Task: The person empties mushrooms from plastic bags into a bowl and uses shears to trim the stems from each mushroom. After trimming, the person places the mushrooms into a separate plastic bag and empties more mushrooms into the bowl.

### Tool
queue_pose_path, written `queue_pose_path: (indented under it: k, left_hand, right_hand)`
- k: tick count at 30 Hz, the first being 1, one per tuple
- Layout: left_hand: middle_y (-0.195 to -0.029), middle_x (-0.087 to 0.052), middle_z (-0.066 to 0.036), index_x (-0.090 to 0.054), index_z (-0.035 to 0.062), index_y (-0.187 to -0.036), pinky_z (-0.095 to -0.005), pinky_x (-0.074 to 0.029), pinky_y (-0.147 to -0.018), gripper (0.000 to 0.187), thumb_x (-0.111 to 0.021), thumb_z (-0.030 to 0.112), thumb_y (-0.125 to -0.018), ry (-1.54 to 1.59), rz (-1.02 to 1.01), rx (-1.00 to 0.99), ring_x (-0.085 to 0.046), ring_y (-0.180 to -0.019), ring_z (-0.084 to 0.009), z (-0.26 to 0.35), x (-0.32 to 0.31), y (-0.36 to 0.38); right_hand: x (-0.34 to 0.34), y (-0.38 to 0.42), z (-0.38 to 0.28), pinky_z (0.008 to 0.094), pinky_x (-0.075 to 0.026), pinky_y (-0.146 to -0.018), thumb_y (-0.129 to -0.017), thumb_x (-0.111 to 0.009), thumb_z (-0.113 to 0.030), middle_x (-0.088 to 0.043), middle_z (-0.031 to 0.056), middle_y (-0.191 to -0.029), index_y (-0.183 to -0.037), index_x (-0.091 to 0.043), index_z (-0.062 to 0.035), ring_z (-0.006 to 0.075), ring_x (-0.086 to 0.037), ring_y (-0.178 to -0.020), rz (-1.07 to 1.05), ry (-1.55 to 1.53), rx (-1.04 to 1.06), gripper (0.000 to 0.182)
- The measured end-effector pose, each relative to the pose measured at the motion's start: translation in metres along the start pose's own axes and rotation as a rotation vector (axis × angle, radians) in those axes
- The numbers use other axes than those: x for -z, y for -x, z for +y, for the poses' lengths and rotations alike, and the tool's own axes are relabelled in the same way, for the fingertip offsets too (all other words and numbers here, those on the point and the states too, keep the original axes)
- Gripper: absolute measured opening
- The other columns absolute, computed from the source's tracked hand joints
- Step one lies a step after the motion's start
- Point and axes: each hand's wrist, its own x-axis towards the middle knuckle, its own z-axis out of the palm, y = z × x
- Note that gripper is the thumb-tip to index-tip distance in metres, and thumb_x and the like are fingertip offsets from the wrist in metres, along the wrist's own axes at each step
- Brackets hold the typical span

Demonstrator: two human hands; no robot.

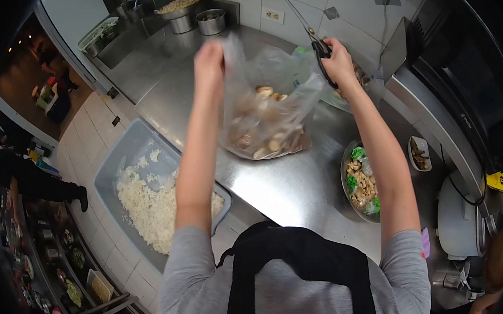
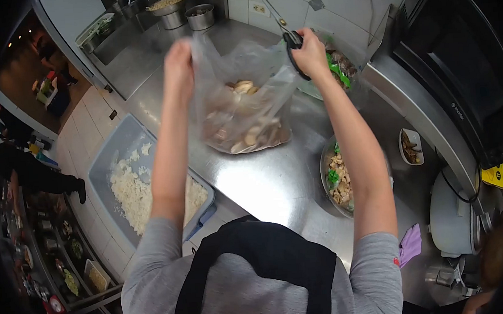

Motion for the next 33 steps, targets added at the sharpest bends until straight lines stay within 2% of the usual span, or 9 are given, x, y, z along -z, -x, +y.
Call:
queue_pose_path:
  k: [5, 6, 9, 12, 19, 26, 30, 32, 33]
  left_hand:
    - [-0.073, -0.058, -0.005, -0.055, 0.0025, -0.086, -0.024, -0.044, -0.061, 0.012, -0.05, 0.014, -0.089, 0.237, -0.253, -0.079, -0.054, -0.064, -0.0125, 0.07, -0.005, -0.094]
    - [-0.077, -0.057, -0.005, -0.054, 0.0017, -0.089, -0.0243, -0.043, -0.063, 0.013, -0.049, 0.013, -0.09, 0.308, -0.484, -0.159, -0.052, -0.066, -0.0126, 0.085, 0.006, -0.091]
    - [-0.079, -0.054, -0.005, -0.051, 0.0028, -0.094, -0.0222, -0.041, -0.059, 0.015, -0.044, 0.015, -0.093, 0.23, -0.408, -0.241, -0.048, -0.065, -0.0103, 0.131, -0.007, -0.001]
    - [-0.075, -0.055, -0.003, -0.051, 0.0069, -0.091, -0.0212, -0.041, -0.053, 0.013, -0.046, 0.018, -0.092, 0.155, -0.196, -0.153, -0.05, -0.061, -0.0095, 0.096, -0.002, 0.056]
    - [-0.074, -0.057, -0.006, -0.05, 0.0063, -0.09, -0.0226, -0.042, -0.049, 0.018, -0.043, 0.022, -0.093, 0.024, 0.121, 0.45, -0.051, -0.056, -0.0104, -0.062, 0.051, 0.123]
    - [-0.073, -0.059, -0.005, -0.049, 0.0079, -0.091, -0.0215, -0.044, -0.055, 0.012, -0.044, 0.019, -0.093, -0.061, 0.11, 0.0, -0.056, -0.064, -0.01, 0.04, 0.068, 0.07]
    - [-0.084, -0.061, -0.006, -0.052, 0.0032, -0.101, -0.023, -0.045, -0.067, 0.018, -0.052, 0.016, -0.088, -0.725, -0.081, -0.057, -0.058, -0.074, -0.0135, 0.07, 0.063, 0.069]
    - [-0.093, -0.06, -0.008, -0.054, 0.0018, -0.105, -0.0273, -0.045, -0.075, 0.023, -0.054, 0.013, -0.086, -1.169, 0.049, -0.583, -0.057, -0.086, -0.017, 0.087, 0.033, 0.085]
    - [-0.1, -0.06, -0.009, -0.055, 0.0022, -0.106, -0.0305, -0.042, -0.082, 0.024, -0.055, 0.012, -0.085, -0.927, 0.016, -0.472, -0.054, -0.097, -0.0197, 0.095, 0.013, 0.094]
  right_hand:
    - [0.021, -0.033, 0.047, 0.0327, -0.047, -0.072, -0.066, -0.065, -0.011, -0.063, 0.0173, -0.087, -0.103, -0.054, -0.001, 0.0277, -0.062, -0.081, 0.308, -0.147, 0.043, 0.04]
    - [0.036, -0.036, 0.037, 0.0307, -0.048, -0.068, -0.066, -0.066, -0.01, -0.063, 0.015, -0.085, -0.103, -0.053, -0.0006, 0.0231, -0.063, -0.075, 0.375, -0.327, 0.07, 0.041]
    - [0.071, -0.013, 0.002, 0.0275, -0.047, -0.052, -0.067, -0.063, -0.004, -0.062, 0.0076, -0.077, -0.105, -0.05, 0.0014, 0.0129, -0.057, -0.055, 0.261, -0.348, 0.007, 0.04]
    - [0.043, 0.007, 0.03, 0.0349, -0.047, -0.069, -0.065, -0.056, -0.001, -0.062, 0.0174, -0.081, -0.109, -0.047, 0.0, 0.0294, -0.061, -0.075, 0.291, 0.026, 0.302, 0.045]
    - [-0.033, 0.099, 0.103, 0.0393, -0.044, -0.082, -0.064, -0.062, -0.008, -0.059, 0.0228, -0.099, -0.105, -0.053, -0.0006, 0.0361, -0.055, -0.098, -0.193, 0.15, -0.278, 0.043]
    - [0.012, 0.085, 0.076, 0.0464, -0.046, -0.074, -0.068, -0.062, -0.011, -0.061, 0.0221, -0.088, -0.109, -0.047, -0.0063, 0.0405, -0.057, -0.089, -0.062, 0.221, -0.09, 0.043]
    - [0.041, 0.102, 0.049, 0.0473, -0.046, -0.072, -0.068, -0.062, -0.009, -0.061, 0.0229, -0.083, -0.108, -0.047, -0.0065, 0.0412, -0.058, -0.084, -0.039, 0.268, -0.016, 0.043]
    - [0.054, 0.122, 0.033, 0.0471, -0.043, -0.067, -0.066, -0.059, -0.006, -0.059, 0.0203, -0.073, -0.108, -0.048, -0.0059, 0.0393, -0.058, -0.077, -0.075, 0.231, -0.028, 0.043]
    - [0.056, 0.133, 0.029, 0.0461, -0.044, -0.065, -0.066, -0.059, -0.005, -0.06, 0.0201, -0.073, -0.107, -0.048, -0.006, 0.0391, -0.059, -0.074, -0.051, 0.224, 0.01, 0.042]
